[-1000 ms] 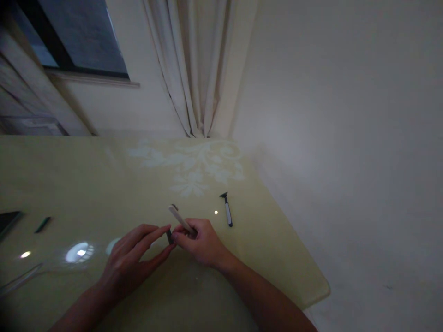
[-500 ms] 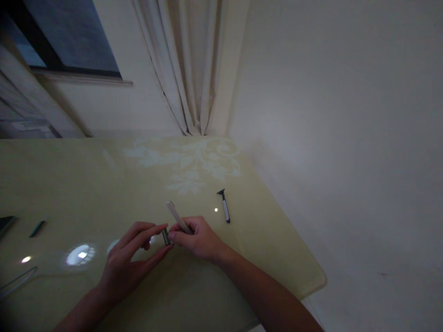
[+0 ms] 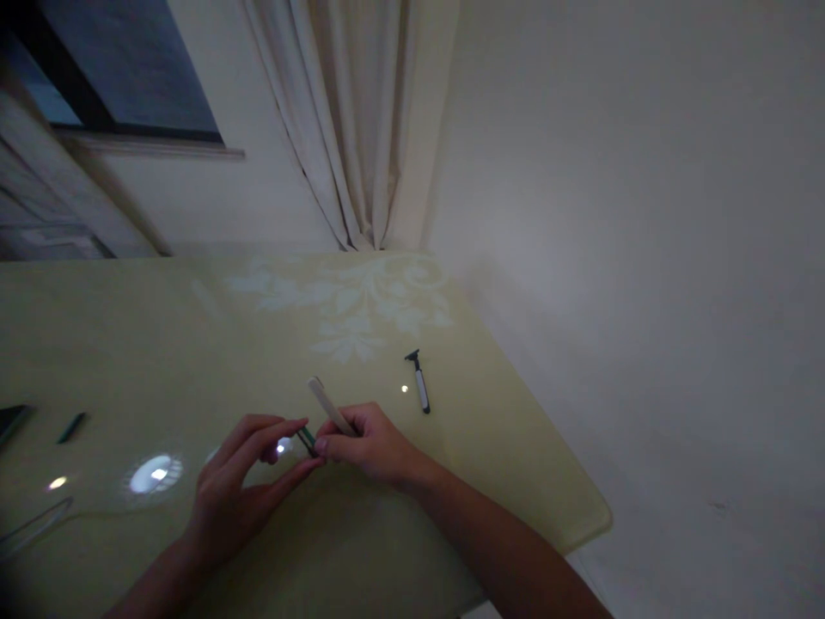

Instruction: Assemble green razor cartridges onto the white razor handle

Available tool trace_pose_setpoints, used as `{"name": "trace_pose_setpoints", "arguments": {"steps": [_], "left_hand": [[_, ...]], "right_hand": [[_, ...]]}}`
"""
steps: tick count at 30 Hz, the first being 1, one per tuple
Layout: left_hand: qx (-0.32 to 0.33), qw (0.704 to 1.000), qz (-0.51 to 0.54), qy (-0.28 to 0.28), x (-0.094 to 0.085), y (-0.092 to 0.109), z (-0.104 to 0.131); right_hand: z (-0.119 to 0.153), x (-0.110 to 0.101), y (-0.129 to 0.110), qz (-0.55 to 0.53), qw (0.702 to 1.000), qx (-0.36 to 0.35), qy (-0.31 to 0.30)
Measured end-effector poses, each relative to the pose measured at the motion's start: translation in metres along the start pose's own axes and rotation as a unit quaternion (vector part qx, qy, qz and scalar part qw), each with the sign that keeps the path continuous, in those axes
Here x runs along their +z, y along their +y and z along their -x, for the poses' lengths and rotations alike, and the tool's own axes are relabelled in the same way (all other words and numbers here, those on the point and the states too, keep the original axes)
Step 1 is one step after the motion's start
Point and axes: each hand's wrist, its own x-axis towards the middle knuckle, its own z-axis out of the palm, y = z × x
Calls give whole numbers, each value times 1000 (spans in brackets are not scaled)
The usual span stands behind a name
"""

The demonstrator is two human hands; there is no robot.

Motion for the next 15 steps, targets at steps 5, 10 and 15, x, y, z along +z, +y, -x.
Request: {"name": "trace_pose_setpoints", "arguments": {"steps": [5, 10, 15], "left_hand": [[-22, 997, 63, -34, -2, 0, -6], [-41, 994, 91, -51, -3, 4, -12], [-8, 999, 47, -1, -2, 7, -8]], "right_hand": [[0, -7, -5, -26, 999, 35, -4], [-2, -13, -7, -42, 998, 46, -5], [-5, -8, -3, -128, 991, 37, -3]]}}
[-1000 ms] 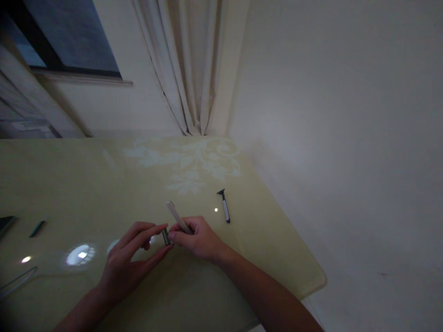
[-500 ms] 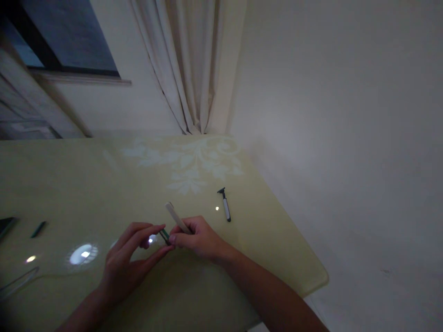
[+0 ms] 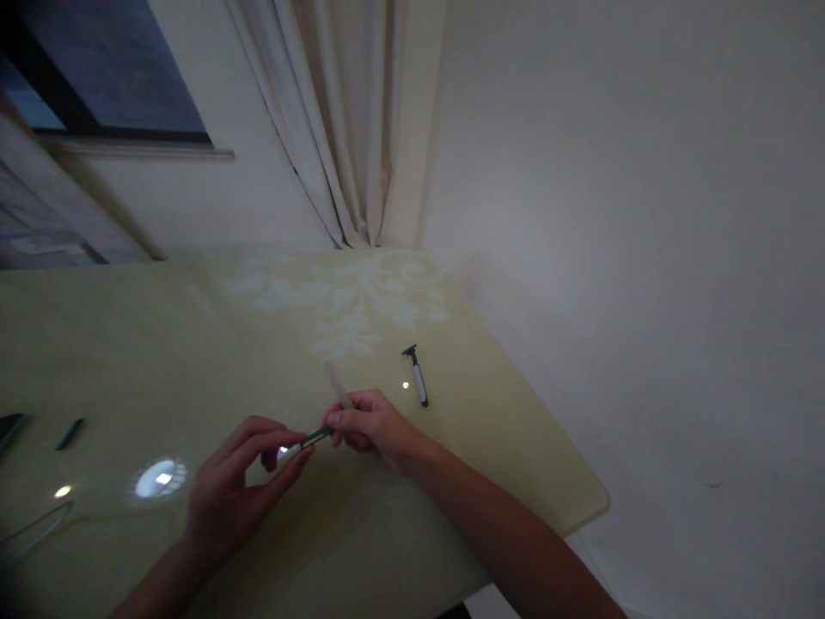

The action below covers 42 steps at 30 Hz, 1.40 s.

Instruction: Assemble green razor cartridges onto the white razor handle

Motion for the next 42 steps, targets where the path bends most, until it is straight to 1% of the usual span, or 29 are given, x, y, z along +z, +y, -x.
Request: {"name": "trace_pose_setpoints", "arguments": {"steps": [5, 7, 10, 12, 13, 16, 18, 20, 23, 26, 28, 33, 37, 39, 42], "left_hand": [[59, 995, -64, 52, 1, 2, 6], [74, 993, -73, 57, 2, 3, 6], [73, 993, -71, 55, 3, 4, 7], [60, 996, -47, 41, 2, 4, 6], [51, 998, -27, 24, 1, 4, 6], [9, 998, 47, -51, -3, 1, 5], [-14, 993, 83, -81, -4, -1, 3], [-30, 990, 107, -90, -3, -3, 2], [-44, 986, 118, -111, -2, -4, 2], [-34, 987, 99, -125, 0, -4, 3], [-18, 990, 79, -119, 1, -5, 5], [7, 995, 26, -99, 4, -6, 10], [15, 996, 25, -89, 3, -3, 9], [-7, 997, 33, -76, 0, -3, 7], [-57, 996, 51, -40, -4, -7, 3]], "right_hand": [[0, 7, 6, -57, 998, -14, 7], [0, 9, 6, -63, 998, -17, 9], [0, 8, 6, -62, 998, -16, 4], [0, 6, 5, -62, 998, -12, -4], [0, 5, 4, -60, 998, -9, -10], [1, 1, 3, -47, 998, 11, -40], [2, -1, 2, -40, 997, 30, -60], [3, -2, 2, -39, 996, 48, -67], [4, -3, 1, -51, 994, 79, -49], [4, -4, 1, -68, 991, 108, -28], [4, -4, 2, -71, 991, 112, -28], [2, -4, 4, -66, 992, 95, -45], [2, -1, 3, -60, 993, 87, -60], [3, 0, 0, -25, 996, 53, -66], [8, 1, -9, 79, 995, -27, -50]]}}
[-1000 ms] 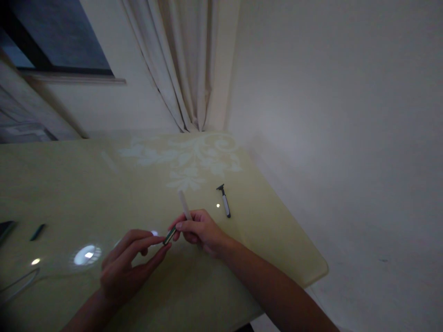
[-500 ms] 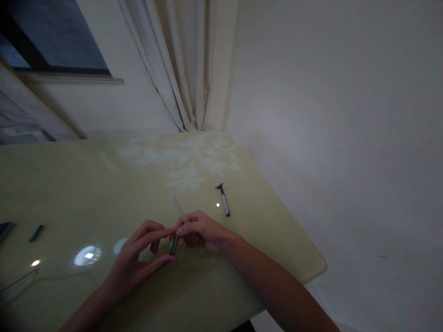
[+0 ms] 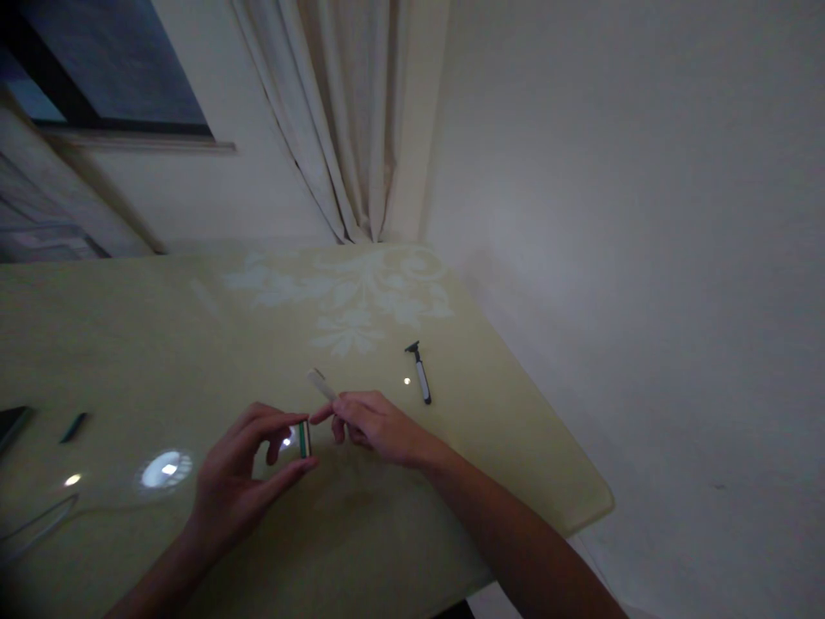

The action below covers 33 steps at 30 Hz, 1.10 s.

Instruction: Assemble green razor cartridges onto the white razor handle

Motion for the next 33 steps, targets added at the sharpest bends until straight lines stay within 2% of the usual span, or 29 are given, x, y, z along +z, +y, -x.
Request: {"name": "trace_pose_setpoints", "arguments": {"steps": [2, 5, 9, 12, 17, 23, 28, 33], "left_hand": [[-25, 999, 27, 26, -3, -4, -3], [-52, 995, 63, 48, -5, -9, -5], [-52, 995, 59, 56, -4, -11, -5], [-53, 996, 49, 51, -3, -11, -4], [-52, 994, 67, 69, -3, -11, -4], [-62, 993, 64, 83, -5, -13, -5], [-63, 993, 67, 72, -5, -16, -2], [-65, 992, 68, 89, -4, -17, -2]], "right_hand": [[4, -1, -6, 57, 998, -18, 5], [10, -1, -11, 84, 996, -11, -10], [12, -1, -9, 95, 995, -11, -26], [11, -1, -8, 164, 986, -20, -34], [8, -4, -9, 296, 952, -66, 40], [9, 1, -10, 309, 948, -70, 1], [9, 1, -10, 331, 938, -86, 48], [9, 1, -10, 339, 936, -97, 4]]}}
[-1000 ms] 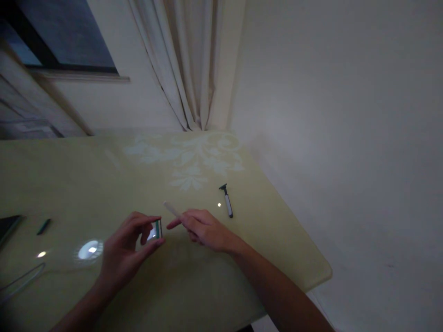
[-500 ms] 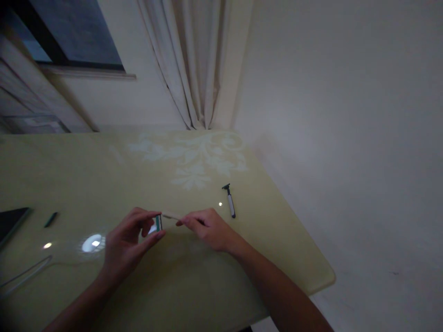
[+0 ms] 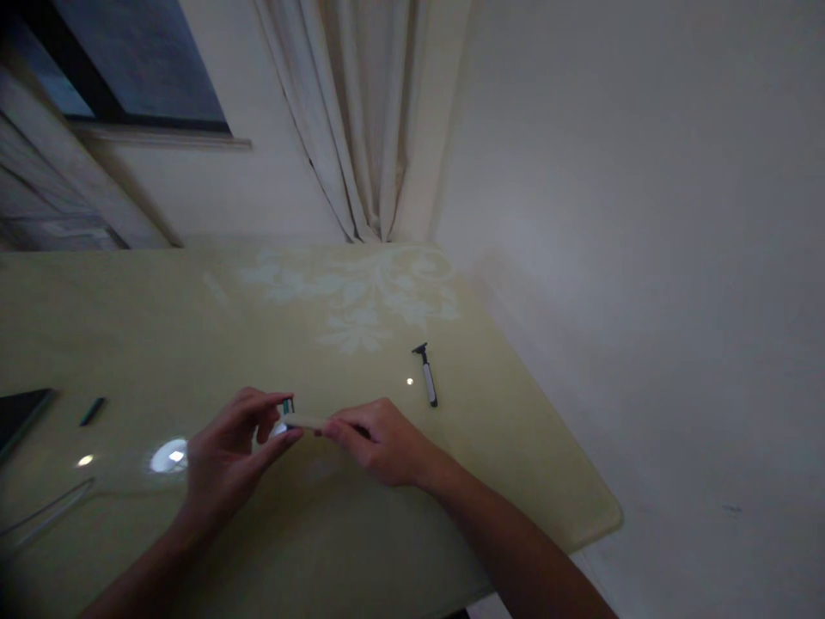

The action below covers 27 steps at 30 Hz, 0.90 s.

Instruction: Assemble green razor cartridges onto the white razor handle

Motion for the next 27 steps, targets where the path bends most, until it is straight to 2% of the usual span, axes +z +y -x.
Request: {"name": "trace_pose_setpoints", "arguments": {"steps": [5, 10, 15, 20, 25, 27], "left_hand": [[-3, 1000, 6, 15, 1, 0, 0], [5, 1000, 20, 4, 1, 0, 0], [-3, 1000, 12, -2, 2, 1, -1], [6, 1000, 18, -4, 3, 3, -2], [-1, 1000, 18, -8, 3, 2, 0], [-4, 1000, 13, -16, 4, 1, 0]], "right_hand": [[-1, -1, 1, 16, 998, 4, 52], [-1, 1, 0, 7, 1000, -22, 14], [-2, -3, 2, 45, 997, -15, 59], [0, 0, 3, 49, 998, -43, 16], [-2, -2, 9, 85, 994, -24, 64], [-1, -2, 8, 71, 996, -23, 57]]}}
